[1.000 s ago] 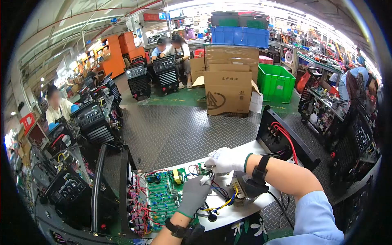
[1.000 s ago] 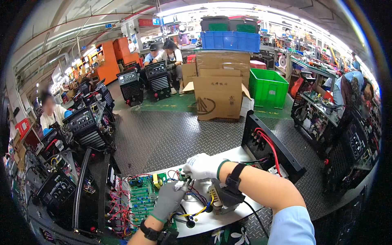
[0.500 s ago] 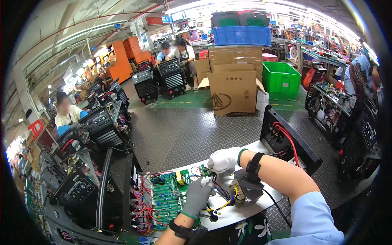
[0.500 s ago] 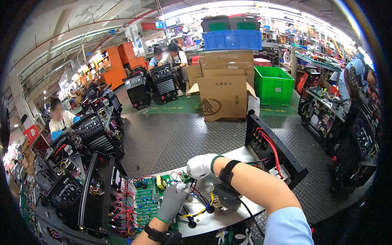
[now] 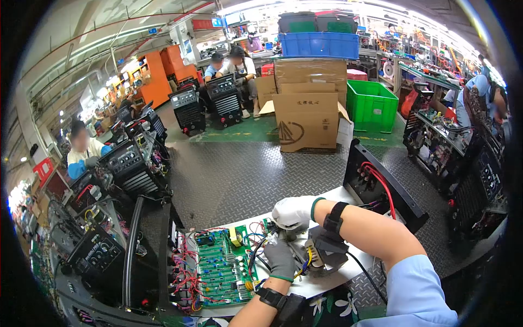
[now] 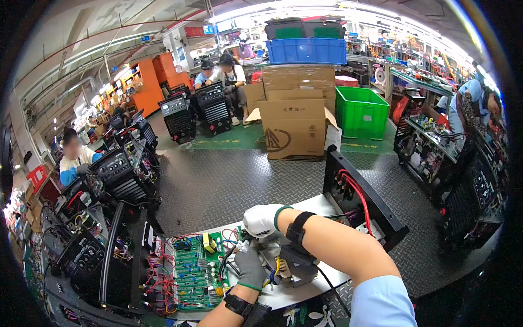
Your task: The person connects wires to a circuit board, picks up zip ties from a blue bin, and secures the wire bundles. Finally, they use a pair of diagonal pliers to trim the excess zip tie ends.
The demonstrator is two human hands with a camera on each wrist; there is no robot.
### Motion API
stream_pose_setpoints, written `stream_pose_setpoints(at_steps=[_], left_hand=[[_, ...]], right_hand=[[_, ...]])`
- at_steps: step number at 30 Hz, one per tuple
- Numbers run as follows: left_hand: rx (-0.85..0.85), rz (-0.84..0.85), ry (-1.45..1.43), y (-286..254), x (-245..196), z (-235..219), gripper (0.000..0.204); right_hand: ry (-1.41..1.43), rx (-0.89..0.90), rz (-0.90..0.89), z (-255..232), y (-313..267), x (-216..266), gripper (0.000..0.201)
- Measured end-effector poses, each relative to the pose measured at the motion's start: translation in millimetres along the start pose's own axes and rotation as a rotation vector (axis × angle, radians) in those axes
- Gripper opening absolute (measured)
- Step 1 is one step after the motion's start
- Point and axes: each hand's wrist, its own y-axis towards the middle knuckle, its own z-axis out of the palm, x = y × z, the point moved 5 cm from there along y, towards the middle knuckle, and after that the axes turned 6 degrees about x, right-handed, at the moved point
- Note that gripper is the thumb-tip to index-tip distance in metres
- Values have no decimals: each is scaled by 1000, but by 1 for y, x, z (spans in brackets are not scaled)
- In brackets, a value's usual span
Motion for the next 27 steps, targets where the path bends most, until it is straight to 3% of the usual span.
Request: stream_pose_setpoints(at_steps=[4,7,8,10,12,13,14,17,18,20,21,23,24,26,27], left_hand=[[-19,-54,-2,-8,-14,0,20],[34,-31,24,-2,-12,-1,21],[56,37,32,-1,-14,0,19],[81,104,37,6,-8,-5,17],[147,267,444,21,-4,-18,32],[157,215,551,1,-27,-16,28],[142,384,654,-11,-44,-15,22],[180,504,626,-22,-80,-11,20],[275,484,562,-11,-81,-9,20],[356,284,553,-2,-77,-6,24],[358,290,548,-1,-80,-7,24],[415,101,426,-2,-74,-11,28],[416,99,425,-2,-72,-11,28],[388,354,575,-7,-75,-9,30],[330,360,728,-6,-77,-9,31]], right_hand=[[-16,89,42,-4,1,4,22],[-11,-25,-28,-7,-4,8,21],[0,-82,-90,-10,-8,11,22],[25,-64,-14,-2,-6,9,23],[18,-133,167,-3,-14,9,26],[7,-172,155,-3,-16,8,24],[11,-171,161,-2,-18,6,24],[9,-260,133,-18,-40,17,17],[4,-252,133,-16,-42,16,17],[195,-246,-29,-17,-49,16,17],[187,-247,-27,-19,-51,14,17],[354,-186,-19,-17,-51,8,18],[440,-153,-16,-15,-51,7,19],[566,-62,23,-10,-49,3,18],[719,-55,9,-7,-48,0,17]])
